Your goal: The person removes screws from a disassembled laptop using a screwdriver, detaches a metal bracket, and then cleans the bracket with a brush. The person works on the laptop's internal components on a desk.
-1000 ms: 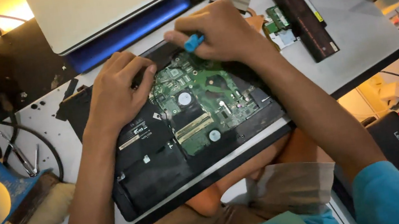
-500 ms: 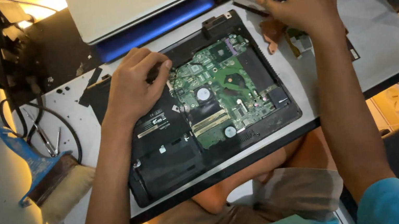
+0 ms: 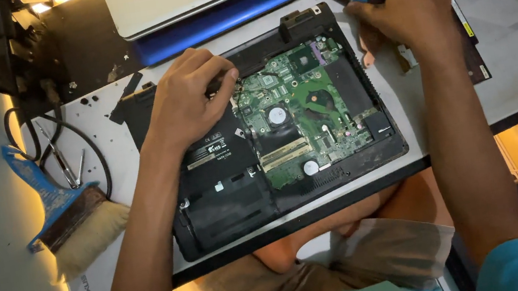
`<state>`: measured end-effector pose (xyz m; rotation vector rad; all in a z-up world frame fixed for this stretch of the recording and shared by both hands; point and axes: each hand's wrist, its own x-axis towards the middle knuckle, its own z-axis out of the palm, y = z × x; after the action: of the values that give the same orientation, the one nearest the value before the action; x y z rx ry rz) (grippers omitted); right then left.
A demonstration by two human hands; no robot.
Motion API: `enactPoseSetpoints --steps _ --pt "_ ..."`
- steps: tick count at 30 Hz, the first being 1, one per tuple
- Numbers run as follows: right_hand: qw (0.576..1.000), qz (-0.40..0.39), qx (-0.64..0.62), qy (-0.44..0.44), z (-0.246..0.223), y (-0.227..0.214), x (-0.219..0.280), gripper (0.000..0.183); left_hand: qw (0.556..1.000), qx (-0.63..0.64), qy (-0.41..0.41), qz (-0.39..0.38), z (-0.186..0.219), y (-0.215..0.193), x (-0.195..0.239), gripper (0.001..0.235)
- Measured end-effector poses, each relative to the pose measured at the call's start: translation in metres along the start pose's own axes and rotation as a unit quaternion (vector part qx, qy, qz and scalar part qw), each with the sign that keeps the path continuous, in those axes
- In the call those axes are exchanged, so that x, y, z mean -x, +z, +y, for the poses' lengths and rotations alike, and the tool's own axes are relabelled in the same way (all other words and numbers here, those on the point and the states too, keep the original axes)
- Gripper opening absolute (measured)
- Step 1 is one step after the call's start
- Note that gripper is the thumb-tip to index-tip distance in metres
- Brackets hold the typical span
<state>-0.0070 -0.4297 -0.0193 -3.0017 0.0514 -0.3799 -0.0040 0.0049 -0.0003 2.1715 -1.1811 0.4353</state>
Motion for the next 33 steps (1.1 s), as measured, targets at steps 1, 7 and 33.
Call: enactPoseSetpoints --steps 1,7,33 --pt "1.000 0.026 0.007 -0.014 0.005 0.002 -0.001 0.042 1.000 0.003 -0.002 -0.001 0.000 0.000 0.000 0.014" --pt "0.988 0.125 -0.054 -0.075 0.010 -0.020 0.007 0.041 1.000 0.003 -0.004 -0.001 -0.002 0.002 0.000 0.014" --pt "0.841 0.166 -0.504 -0.108 -0.097 -0.015 0.037 0.033 0.938 0.281 -0.192 0.068 0.063 -0.003 -0.013 0.023"
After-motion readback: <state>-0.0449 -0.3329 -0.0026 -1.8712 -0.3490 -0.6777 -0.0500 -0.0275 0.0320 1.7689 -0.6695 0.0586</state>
